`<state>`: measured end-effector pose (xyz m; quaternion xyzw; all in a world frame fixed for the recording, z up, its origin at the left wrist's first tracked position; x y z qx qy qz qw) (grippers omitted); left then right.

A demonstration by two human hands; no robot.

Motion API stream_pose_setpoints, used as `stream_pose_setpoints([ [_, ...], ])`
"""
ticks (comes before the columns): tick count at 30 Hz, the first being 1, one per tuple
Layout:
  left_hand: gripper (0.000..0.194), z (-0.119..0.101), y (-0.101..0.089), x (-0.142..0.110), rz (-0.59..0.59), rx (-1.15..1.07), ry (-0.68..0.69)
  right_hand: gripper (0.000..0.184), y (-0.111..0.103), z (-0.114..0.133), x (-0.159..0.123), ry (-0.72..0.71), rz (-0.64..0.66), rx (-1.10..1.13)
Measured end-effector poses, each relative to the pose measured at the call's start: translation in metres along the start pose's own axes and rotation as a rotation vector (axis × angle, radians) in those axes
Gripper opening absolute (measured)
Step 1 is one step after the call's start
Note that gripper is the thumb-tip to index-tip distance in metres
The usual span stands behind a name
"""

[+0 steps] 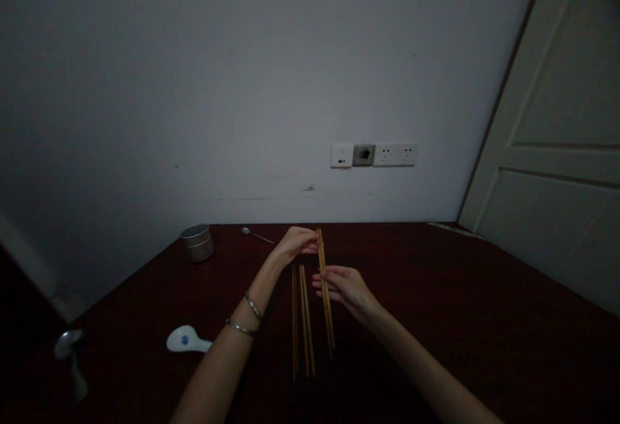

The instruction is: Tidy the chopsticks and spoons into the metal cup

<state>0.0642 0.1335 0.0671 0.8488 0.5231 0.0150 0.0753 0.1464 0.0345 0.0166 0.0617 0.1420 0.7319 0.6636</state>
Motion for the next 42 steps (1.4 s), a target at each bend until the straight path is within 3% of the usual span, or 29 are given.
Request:
stream_pose_setpoints([
  [3,0.022,-0.001,0.000,0.000,-0.051,0.162,0.009,0.015,-0.004,0.001,0.002,0.009,-0.033,0.008],
  [6,0.035,-0.008,-0.003,-0.002,-0.170,0.488,0.051,0.011,-0.008,0.001,0.004,0.007,-0.061,0.009],
  [9,0.040,-0.014,0.005,-0.005,-0.201,0.745,0.120,0.008,-0.010,0.001,0.004,-0.004,-0.069,-0.007],
  [17,0.028,-0.019,0.023,-0.017,-0.209,1.130,0.170,0.008,-0.014,-0.002,0.007,-0.016,-0.087,-0.056],
  [24,0.028,-0.012,0.022,-0.014,-0.267,1.202,0.162,0.006,-0.014,-0.009,0.009,-0.018,-0.089,-0.075],
  [30,0.026,0.001,0.017,-0.009,-0.204,1.072,0.044,0.010,-0.015,-0.010,0.012,-0.007,-0.070,-0.095],
  [33,0.025,0.011,0.014,-0.009,-0.169,0.998,-0.041,0.014,-0.033,-0.009,0.021,0.022,-0.110,-0.189],
  [38,0.019,0.038,0.013,-0.004,-0.109,0.970,-0.141,0.016,-0.085,-0.005,0.036,0.018,-0.274,-0.225],
  [42,0.019,0.060,0.016,0.002,-0.083,1.043,-0.153,0.014,-0.105,-0.012,0.040,0.031,-0.308,-0.211],
])
Point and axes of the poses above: each hand's wrist, its own x-axis towards the middle knuckle, its own y-axis out of the palm, z = x × y, the point moved 8 cm from there along x, towards the middle knuckle, and after that the axes turned 7 degrees about -x, right-handed, at the moved point
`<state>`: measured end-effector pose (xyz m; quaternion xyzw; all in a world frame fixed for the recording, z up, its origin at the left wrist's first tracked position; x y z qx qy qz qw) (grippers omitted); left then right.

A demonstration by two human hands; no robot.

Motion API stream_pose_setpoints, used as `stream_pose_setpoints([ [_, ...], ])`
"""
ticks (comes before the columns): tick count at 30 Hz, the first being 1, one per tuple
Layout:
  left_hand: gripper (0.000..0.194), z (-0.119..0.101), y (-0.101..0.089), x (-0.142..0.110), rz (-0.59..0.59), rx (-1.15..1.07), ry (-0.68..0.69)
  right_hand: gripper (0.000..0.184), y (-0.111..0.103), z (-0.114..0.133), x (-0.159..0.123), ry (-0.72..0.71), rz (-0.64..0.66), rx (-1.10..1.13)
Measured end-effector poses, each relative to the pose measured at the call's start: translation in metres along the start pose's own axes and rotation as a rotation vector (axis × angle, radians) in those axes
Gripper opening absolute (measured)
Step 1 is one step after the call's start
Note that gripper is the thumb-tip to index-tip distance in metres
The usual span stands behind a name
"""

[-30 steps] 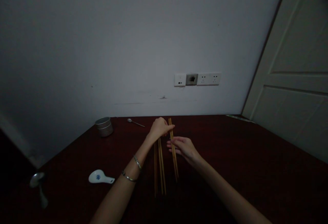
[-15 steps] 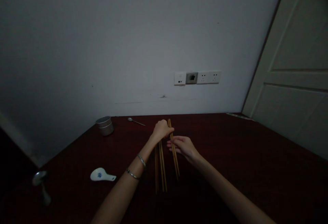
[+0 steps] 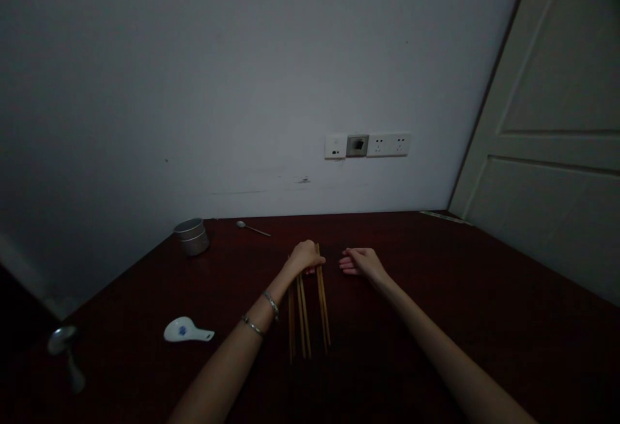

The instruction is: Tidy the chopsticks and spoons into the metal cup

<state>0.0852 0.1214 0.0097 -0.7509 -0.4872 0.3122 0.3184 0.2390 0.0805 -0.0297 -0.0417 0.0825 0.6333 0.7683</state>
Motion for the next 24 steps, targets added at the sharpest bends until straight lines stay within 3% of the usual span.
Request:
stream_pose_setpoints([
  [7,0.017,-0.0020,0.0064,-0.0016,-0.042,0.211,0.008,0.012,-0.0001,-0.0055,-0.0022,0.000,-0.004,-0.064],
  [15,0.018,-0.0038,0.0009,-0.0042,-0.116,0.251,0.039,0.008,0.0057,-0.0040,-0.0038,-0.037,-0.005,-0.169],
  [24,0.016,-0.0040,0.0027,-0.0028,-0.094,0.266,0.068,0.009,0.0049,-0.0048,-0.0029,-0.055,0.004,-0.188],
])
Point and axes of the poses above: each hand's wrist, its own x-axis towards the middle knuckle, its own y-axis out of the palm, z = x × y, the point moved 8 cm from there along x, towards the middle knuckle, and after that the axes turned 7 degrees about -x, right-handed, at the moved point
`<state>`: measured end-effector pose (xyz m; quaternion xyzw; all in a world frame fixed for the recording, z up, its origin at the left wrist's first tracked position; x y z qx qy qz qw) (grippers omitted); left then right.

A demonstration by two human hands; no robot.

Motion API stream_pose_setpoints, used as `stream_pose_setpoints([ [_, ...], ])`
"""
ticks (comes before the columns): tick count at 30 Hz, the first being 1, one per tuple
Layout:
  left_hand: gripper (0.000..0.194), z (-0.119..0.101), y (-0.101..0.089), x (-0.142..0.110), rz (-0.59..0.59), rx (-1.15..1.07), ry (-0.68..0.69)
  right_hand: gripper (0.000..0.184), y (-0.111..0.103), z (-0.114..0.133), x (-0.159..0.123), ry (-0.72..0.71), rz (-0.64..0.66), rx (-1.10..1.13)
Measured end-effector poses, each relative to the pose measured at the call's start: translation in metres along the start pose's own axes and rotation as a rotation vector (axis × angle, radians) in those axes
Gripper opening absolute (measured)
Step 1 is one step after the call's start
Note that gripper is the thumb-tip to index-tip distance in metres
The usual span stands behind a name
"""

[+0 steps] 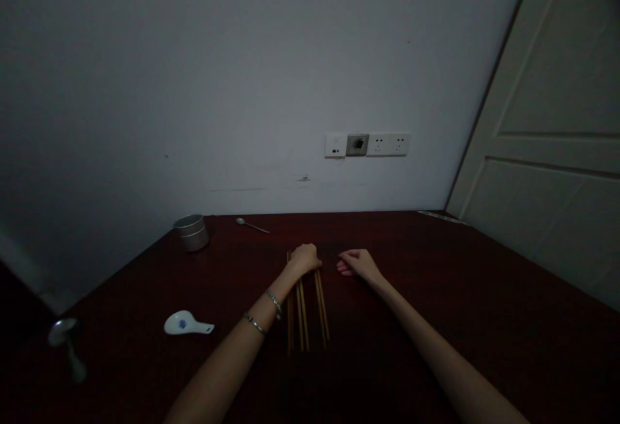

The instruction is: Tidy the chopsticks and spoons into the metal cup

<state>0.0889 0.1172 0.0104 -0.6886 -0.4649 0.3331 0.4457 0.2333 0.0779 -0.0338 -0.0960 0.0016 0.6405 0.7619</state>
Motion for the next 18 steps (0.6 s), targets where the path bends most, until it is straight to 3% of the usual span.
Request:
stream_pose_setpoints([
  [7,0.015,0.001,0.000,-0.004,0.016,0.017,-0.010,0.007,0.001,0.000,-0.001,-0.016,0.007,0.003],
  [11,0.024,0.001,-0.011,-0.007,-0.025,-0.008,-0.015,0.008,0.001,0.003,-0.003,-0.012,0.009,-0.012],
  [14,0.032,-0.004,-0.039,-0.013,-0.085,-0.010,0.002,0.006,0.002,0.003,-0.004,-0.002,0.012,-0.022],
  [18,0.038,-0.024,-0.103,-0.043,-0.238,-0.040,0.092,0.004,0.002,0.001,-0.003,-0.005,0.018,-0.040],
])
Point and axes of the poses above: each hand's wrist, its own x-axis towards the middle knuckle, its own y-axis out of the palm, z = x × y, the point moved 8 cm from there along x, towards the middle knuckle, and after that the axes turned 7 degrees about -x, right-handed, at the moved point
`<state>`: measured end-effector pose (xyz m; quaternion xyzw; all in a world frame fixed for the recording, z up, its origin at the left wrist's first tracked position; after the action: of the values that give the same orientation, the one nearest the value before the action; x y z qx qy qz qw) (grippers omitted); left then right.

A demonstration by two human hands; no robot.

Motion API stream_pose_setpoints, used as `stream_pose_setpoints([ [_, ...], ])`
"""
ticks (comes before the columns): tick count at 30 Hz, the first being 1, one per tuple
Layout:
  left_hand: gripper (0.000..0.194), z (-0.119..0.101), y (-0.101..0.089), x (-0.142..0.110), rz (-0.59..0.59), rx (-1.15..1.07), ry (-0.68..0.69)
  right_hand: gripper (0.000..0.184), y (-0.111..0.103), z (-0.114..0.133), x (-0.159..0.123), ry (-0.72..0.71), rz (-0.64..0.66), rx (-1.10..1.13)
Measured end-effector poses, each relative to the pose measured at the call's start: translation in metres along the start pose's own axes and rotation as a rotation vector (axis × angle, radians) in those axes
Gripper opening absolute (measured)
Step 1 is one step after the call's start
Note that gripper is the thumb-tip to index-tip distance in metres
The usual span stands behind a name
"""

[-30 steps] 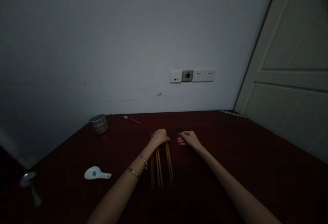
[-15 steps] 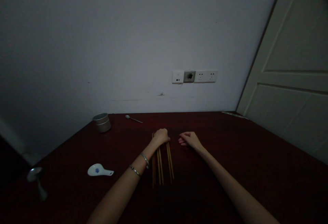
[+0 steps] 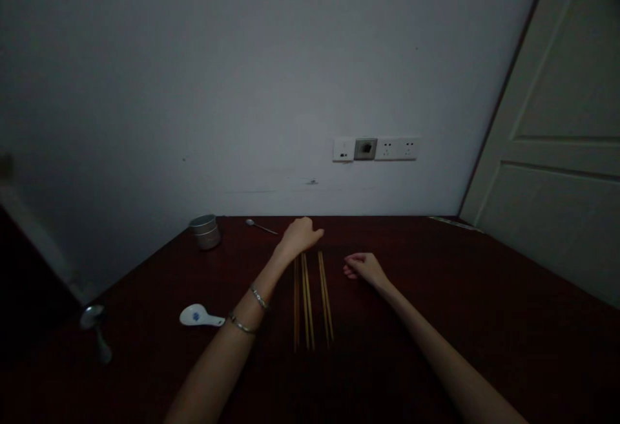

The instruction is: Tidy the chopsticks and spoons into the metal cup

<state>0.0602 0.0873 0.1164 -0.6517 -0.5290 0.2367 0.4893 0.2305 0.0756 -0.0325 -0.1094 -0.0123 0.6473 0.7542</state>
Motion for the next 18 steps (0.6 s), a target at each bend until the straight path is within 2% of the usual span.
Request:
stream_pose_setpoints([
  [4,0.037,-0.034,-0.069,-0.032,-0.197,-0.125,0.124,0.003,0.000,-0.001,0.002,-0.041,-0.005,-0.037],
  [6,0.033,-0.044,-0.094,-0.047,-0.296,-0.166,0.158,0.003,0.001,-0.001,0.002,-0.057,-0.005,-0.064],
  [8,0.031,-0.049,-0.109,-0.058,-0.355,-0.182,0.178,0.005,0.004,0.000,0.001,-0.070,0.000,-0.096],
  [13,0.029,-0.035,-0.121,-0.068,-0.344,-0.138,0.153,0.007,0.023,0.009,-0.009,-0.142,0.035,-0.252],
  [18,0.029,0.009,-0.118,-0.074,-0.202,-0.092,0.097,0.012,0.045,0.021,-0.021,-0.175,0.047,-0.416],
])
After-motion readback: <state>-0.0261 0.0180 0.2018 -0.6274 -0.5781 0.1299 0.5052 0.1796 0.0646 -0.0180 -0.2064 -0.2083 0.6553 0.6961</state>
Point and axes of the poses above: each hand's wrist, its own x-axis towards the middle knuckle, its own y-axis out of the palm, z = x × y, the point moved 8 cm from there along x, towards the middle knuckle, and after that the axes turned 7 degrees about -x, right-handed, at the moved point
